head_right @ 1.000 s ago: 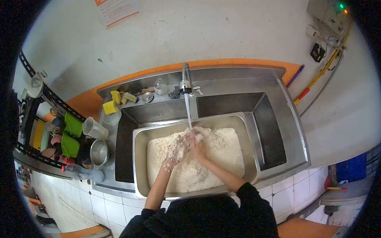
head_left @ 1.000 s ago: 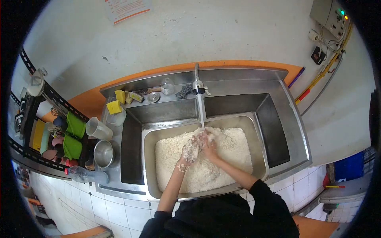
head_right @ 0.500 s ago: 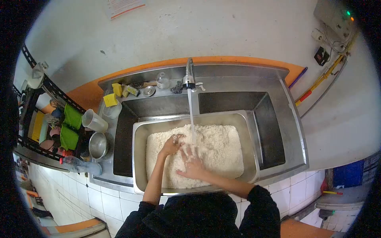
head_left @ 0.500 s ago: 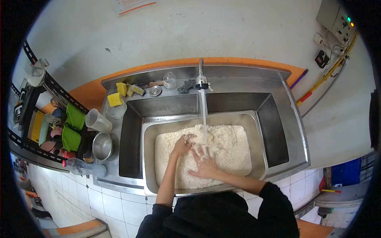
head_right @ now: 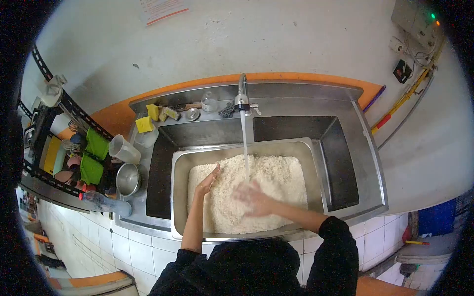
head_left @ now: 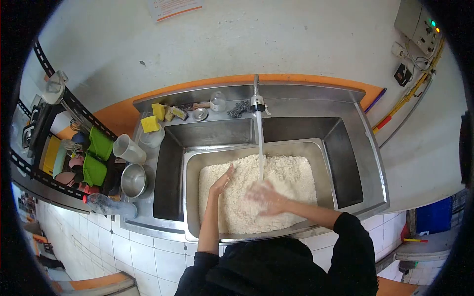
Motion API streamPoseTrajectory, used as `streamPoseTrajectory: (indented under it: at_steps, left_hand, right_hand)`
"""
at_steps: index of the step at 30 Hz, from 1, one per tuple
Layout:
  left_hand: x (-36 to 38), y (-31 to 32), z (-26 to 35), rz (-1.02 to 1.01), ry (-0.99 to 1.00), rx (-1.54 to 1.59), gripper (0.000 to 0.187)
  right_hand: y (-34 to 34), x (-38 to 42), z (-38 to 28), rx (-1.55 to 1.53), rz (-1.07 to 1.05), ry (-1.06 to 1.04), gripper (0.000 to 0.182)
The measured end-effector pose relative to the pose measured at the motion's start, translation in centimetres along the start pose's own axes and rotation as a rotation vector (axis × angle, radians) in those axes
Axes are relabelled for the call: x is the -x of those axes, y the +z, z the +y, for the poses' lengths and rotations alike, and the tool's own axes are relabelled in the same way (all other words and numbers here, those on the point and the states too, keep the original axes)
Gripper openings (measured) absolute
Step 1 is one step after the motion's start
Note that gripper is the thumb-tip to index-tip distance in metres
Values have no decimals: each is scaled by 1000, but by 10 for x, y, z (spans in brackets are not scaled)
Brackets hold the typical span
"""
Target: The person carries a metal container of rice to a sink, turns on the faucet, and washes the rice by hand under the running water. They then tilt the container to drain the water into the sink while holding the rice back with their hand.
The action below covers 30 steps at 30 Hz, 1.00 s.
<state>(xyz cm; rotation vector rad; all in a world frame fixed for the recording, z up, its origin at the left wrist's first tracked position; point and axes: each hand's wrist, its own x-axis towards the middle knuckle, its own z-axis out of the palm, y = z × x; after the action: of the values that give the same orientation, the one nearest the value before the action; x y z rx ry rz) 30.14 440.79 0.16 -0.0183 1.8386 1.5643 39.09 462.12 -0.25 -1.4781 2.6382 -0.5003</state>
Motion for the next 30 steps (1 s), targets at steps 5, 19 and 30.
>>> streamPoseTrajectory:
  at_steps: [5,19,30]
  left_hand:
    - [35,17,41,101,-93,86,85]
    - [19,-4,17,108,-248,141,86]
    - [-4,-24,-17,116,-224,237,99]
  right_hand:
    - [1,-54,-27,-134,172,602,79]
    - [-3,-51,-10,-72,247,590,75]
    - [-7,-12,9,163,43,513,66]
